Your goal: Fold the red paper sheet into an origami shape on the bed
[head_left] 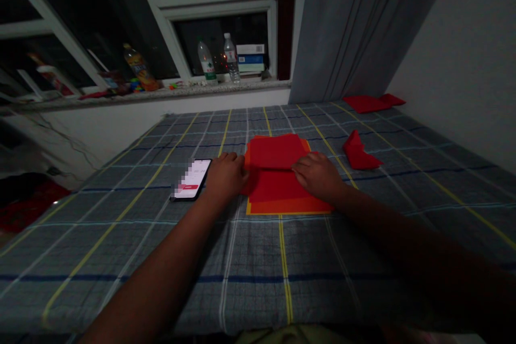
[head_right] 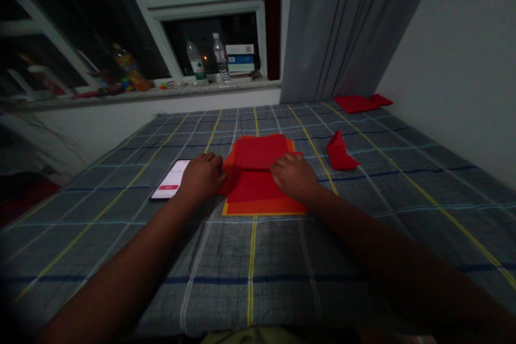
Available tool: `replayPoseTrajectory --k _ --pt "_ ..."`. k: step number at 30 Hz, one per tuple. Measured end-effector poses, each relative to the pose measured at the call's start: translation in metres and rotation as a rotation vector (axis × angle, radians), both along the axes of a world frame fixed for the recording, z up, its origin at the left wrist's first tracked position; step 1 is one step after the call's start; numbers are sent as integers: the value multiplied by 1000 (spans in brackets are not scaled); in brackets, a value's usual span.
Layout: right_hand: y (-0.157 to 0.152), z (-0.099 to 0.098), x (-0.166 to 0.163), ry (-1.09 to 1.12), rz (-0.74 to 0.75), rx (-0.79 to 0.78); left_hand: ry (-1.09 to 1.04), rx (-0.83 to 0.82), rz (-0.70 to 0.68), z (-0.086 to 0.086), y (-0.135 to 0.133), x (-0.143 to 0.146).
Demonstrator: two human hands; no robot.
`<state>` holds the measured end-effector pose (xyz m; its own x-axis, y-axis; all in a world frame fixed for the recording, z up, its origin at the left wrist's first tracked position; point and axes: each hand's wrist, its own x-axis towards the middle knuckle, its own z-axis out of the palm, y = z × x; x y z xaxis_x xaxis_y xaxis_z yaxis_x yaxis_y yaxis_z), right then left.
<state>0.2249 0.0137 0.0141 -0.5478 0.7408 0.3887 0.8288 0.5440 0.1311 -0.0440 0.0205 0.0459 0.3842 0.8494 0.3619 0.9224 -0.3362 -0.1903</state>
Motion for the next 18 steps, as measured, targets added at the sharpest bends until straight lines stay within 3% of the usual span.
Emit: replayPoseTrajectory --k 6,10,18 --pt "-12 0 -21 -34 53 -15 -8 -3 -280 -8 -20 39" --pt "-21 -1 -32 -33 88 -12 -26 -23 -325 -16 -24 52" --pt "-21 -1 -33 -26 82 -20 -41 -18 -348 -14 -28 52"
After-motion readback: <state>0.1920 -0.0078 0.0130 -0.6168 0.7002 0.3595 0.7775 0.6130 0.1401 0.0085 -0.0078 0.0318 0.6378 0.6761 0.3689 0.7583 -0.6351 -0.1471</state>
